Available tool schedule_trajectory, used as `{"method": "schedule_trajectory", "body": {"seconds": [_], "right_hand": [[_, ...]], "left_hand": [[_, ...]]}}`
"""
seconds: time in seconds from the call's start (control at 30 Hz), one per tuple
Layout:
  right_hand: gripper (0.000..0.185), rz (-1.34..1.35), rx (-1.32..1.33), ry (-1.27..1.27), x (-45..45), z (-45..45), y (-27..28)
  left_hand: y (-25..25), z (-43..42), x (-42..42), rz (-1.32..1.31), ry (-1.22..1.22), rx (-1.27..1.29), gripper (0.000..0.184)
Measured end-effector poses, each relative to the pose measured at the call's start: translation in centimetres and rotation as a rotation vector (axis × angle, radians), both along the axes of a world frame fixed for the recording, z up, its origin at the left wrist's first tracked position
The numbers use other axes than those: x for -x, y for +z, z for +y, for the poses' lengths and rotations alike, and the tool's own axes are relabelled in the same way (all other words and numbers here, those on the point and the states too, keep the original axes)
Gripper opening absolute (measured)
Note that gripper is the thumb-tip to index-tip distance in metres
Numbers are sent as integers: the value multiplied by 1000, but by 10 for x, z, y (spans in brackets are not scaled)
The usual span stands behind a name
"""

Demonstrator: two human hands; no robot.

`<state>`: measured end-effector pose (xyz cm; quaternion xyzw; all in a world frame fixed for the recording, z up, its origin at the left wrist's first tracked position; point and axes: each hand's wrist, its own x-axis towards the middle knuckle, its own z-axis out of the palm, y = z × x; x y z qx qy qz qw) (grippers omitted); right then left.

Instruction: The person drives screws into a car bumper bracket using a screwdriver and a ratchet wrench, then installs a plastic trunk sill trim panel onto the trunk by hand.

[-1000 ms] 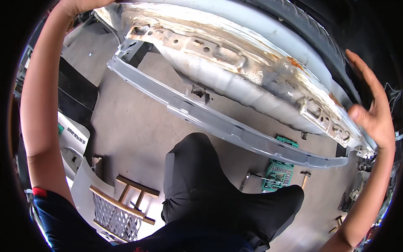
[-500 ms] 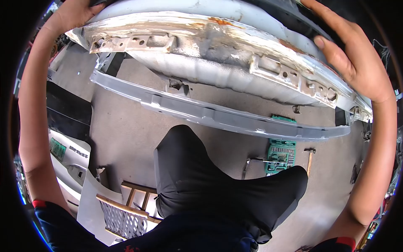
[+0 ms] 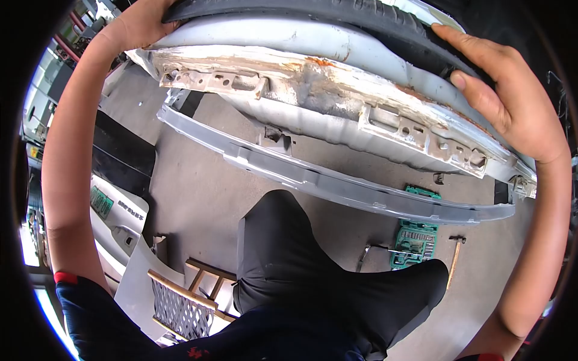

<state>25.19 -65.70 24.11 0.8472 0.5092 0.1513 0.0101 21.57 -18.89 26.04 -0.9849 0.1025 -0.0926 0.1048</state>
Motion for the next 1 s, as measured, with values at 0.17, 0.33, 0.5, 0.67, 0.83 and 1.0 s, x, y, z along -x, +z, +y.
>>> {"method": "schedule_trajectory", "body": {"seconds": [0.17, 0.33, 0.5, 0.67, 0.83, 1.0], "right_hand": [[51, 43, -11, 152, -10, 2, 11], [51, 82, -50, 160, -16, -1, 8], [54, 67, 5, 29, -4, -6, 4], [56, 198, 8, -11, -6, -5, 10], [54, 133, -70, 44, -5, 0, 6], [55, 145, -56, 45, -6, 1, 7]], "left_hand": [[-3, -4, 0, -9, 24, 7, 59], [-5, -6, -1, -50, 2, -17, 58], [-8, -7, 0, -97, 8, -2, 54], [-10, -3, 0, -117, 22, -13, 57], [0, -1, 5, -59, -67, -14, 61], [0, 10, -2, -48, -127, -32, 62]]}}
